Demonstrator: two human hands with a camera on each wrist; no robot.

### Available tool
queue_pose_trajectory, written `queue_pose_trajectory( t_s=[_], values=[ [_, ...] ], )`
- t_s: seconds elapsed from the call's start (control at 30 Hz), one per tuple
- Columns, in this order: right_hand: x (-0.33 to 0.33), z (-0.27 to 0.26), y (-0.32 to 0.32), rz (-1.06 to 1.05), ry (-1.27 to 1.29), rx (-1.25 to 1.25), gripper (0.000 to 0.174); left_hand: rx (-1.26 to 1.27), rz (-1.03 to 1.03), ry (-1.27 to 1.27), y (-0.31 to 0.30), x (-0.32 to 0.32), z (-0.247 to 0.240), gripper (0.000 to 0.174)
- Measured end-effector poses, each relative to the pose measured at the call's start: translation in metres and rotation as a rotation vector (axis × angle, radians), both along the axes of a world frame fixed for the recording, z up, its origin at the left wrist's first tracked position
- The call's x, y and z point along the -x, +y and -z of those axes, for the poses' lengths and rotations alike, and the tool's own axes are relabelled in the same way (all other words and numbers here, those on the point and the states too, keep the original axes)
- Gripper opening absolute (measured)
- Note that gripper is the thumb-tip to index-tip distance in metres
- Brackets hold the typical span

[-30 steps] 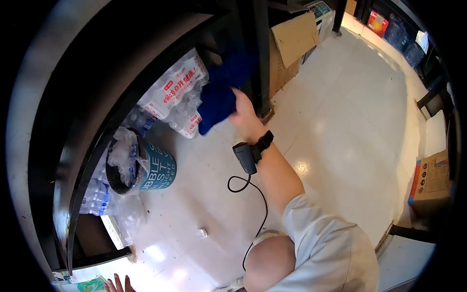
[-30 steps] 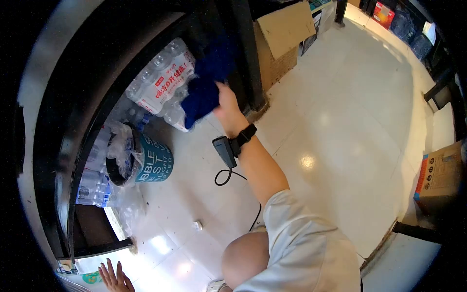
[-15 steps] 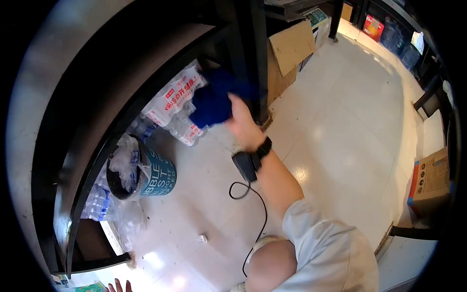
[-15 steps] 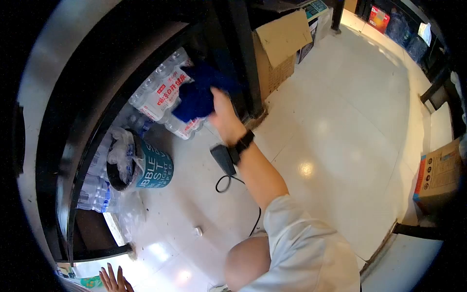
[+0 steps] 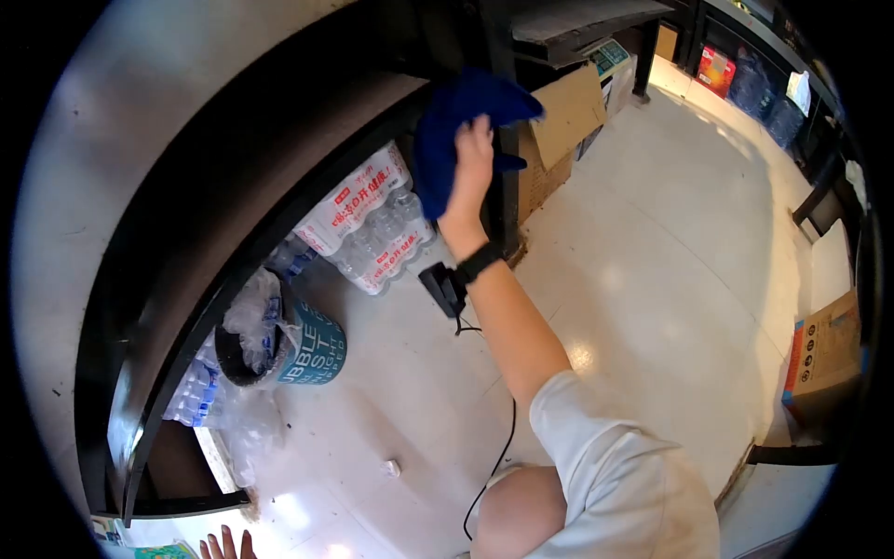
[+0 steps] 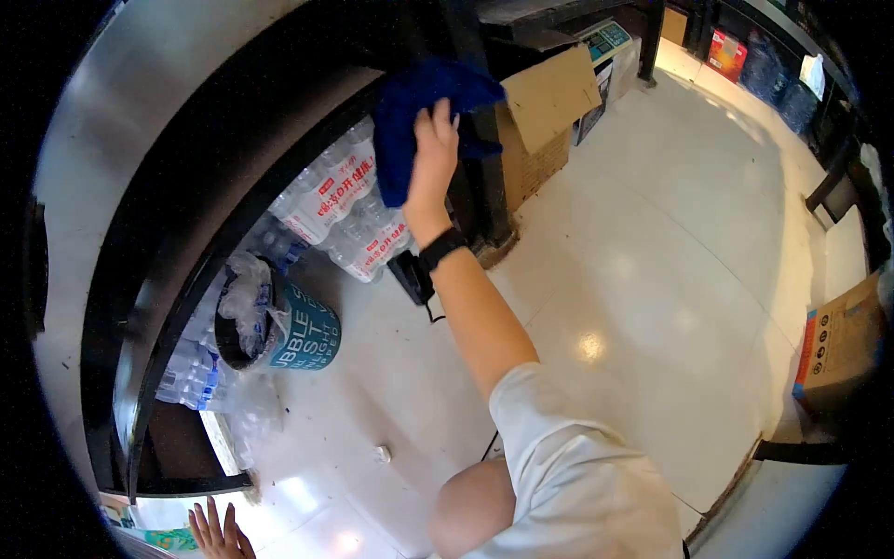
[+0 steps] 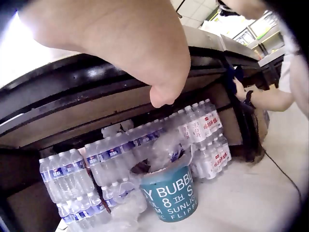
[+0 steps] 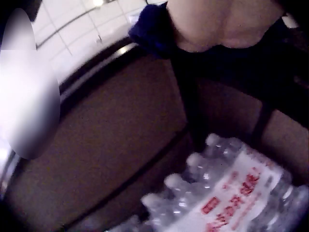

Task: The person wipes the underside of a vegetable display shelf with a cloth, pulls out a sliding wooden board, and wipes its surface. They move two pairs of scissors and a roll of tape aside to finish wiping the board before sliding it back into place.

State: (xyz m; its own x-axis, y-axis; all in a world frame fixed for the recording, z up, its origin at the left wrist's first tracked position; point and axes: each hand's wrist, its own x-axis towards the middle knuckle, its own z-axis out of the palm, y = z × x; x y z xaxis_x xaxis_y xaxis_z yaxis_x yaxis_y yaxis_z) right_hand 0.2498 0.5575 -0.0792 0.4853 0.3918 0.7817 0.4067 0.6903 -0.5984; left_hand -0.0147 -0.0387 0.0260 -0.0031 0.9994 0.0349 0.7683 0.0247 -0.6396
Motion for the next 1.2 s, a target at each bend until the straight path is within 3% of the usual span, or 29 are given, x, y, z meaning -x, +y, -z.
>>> queue_pose_trajectory(
  t_s=[0.03, 0.1, 0.27, 0.3, 0.33, 0.43, 0.47, 0.5, 0.57, 0.73, 0.77, 0.87, 1.03, 1.2],
  values=[
    [0.001, -0.005, -0.003, 0.064, -0.144, 0.021, 0.028, -0.032, 0.061, 0.051, -0.009, 0.011, 0.005, 0.041],
    [-0.005, -0.015, -0.013, 0.185, -0.429, 0.056, 0.03, -0.008, -0.059, -0.02, 0.001, -0.02, -0.019, 0.044],
    [-0.021, -0.017, -0.011, 0.313, -0.89, 0.109, 0.029, 0.005, -0.221, -0.059, -0.012, -0.028, -0.035, 0.045],
    [-0.023, -0.023, -0.014, 0.36, -0.974, 0.129, 0.028, -0.018, -0.154, -0.025, -0.017, -0.021, -0.034, 0.048],
    [-0.027, -0.028, -0.017, 0.413, -1.065, 0.149, 0.028, -0.036, -0.191, -0.038, -0.024, -0.018, -0.031, 0.04],
    [-0.042, -0.032, -0.02, 0.384, -1.134, 0.06, 0.026, -0.021, -0.092, -0.019, -0.013, -0.004, -0.038, 0.041],
    [-0.044, -0.032, -0.025, 0.354, -1.156, 0.104, 0.026, -0.022, -0.06, -0.047, -0.007, 0.001, -0.041, 0.042],
    [-0.048, -0.037, -0.034, 0.295, -1.219, 0.233, 0.04, -0.074, -0.018, -0.04, 0.004, 0.001, -0.043, 0.04],
    [-0.057, -0.043, -0.05, 0.098, -1.225, 0.354, 0.038, -0.102, 0.02, -0.149, 0.022, 0.003, -0.047, 0.039],
    [-0.097, -0.026, -0.094, -0.468, -0.638, 0.609, 0.03, -0.162, 0.14, -0.182, 0.052, 0.017, -0.049, 0.037],
    [-0.098, -0.025, -0.109, -0.497, -0.526, 0.569, 0.032, -0.191, 0.161, -0.197, 0.056, 0.019, -0.046, 0.037],
    [-0.074, -0.048, -0.159, -0.477, -0.258, 0.345, 0.036, -0.306, 0.171, -0.233, 0.062, 0.02, -0.036, 0.037],
    [-0.013, -0.084, -0.133, -0.298, -0.142, -0.045, 0.04, -0.535, 0.019, -0.219, 0.034, 0.058, -0.027, 0.038],
    [0.043, -0.081, -0.129, -0.405, 0.005, -0.06, 0.043, -0.833, -0.147, -0.227, 0.002, 0.115, -0.02, 0.041]
  ],
)
